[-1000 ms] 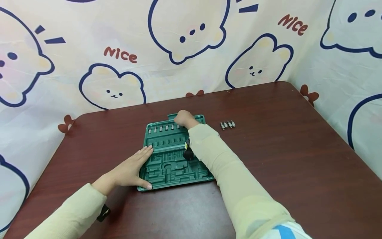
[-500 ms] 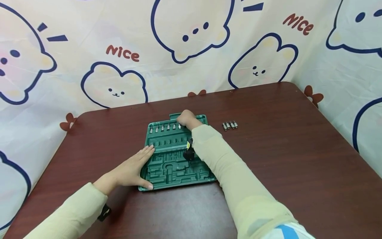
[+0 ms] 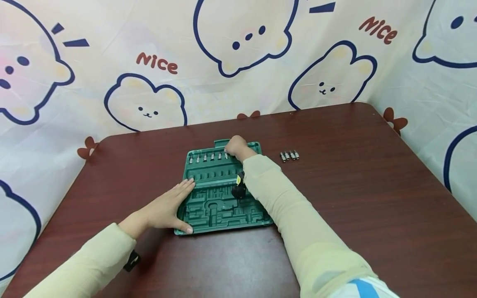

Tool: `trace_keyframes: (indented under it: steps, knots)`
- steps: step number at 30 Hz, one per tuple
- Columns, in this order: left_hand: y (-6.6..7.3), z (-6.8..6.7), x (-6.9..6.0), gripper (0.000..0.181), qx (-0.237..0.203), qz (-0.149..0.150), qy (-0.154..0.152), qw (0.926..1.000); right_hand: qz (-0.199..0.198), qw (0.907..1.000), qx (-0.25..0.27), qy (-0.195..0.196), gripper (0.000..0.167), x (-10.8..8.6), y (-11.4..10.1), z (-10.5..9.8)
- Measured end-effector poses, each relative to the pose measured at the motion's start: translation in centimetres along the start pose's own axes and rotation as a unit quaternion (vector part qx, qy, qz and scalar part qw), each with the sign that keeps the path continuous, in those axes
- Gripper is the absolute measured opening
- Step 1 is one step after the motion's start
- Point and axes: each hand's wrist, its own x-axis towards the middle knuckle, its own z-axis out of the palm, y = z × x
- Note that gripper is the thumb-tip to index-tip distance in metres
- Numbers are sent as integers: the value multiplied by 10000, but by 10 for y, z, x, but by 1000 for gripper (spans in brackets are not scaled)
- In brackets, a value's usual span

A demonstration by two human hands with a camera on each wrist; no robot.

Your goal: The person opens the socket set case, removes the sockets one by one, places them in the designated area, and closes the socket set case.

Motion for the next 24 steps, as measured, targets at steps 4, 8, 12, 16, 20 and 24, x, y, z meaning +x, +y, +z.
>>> trace_keyframes:
  steps: [4, 8, 12, 16, 20, 24]
  knots:
    - [-2, -1, 1, 122, 65, 34, 12, 10000, 163, 9995, 261, 107, 20, 0, -1, 0]
    - [-3, -2, 1, 122, 85, 36, -41, 9999, 178, 9987, 448, 138, 21, -2, -1, 0]
    - [-3, -3, 2, 121, 48, 81, -21, 10000, 196, 9972, 687, 241, 21, -3, 0, 0]
    - [-3, -1, 2, 121, 17, 98, 14, 9999, 274, 9950, 915, 296, 21, -2, 2, 1]
    - [-1, -1, 1, 121, -31, 55, -2, 10000, 227, 9904, 1319, 332, 22, -1, 3, 0]
    - [1, -1, -1, 121, -110, 7, -30, 9999, 96, 9877, 1548, 219, 23, -2, 5, -2]
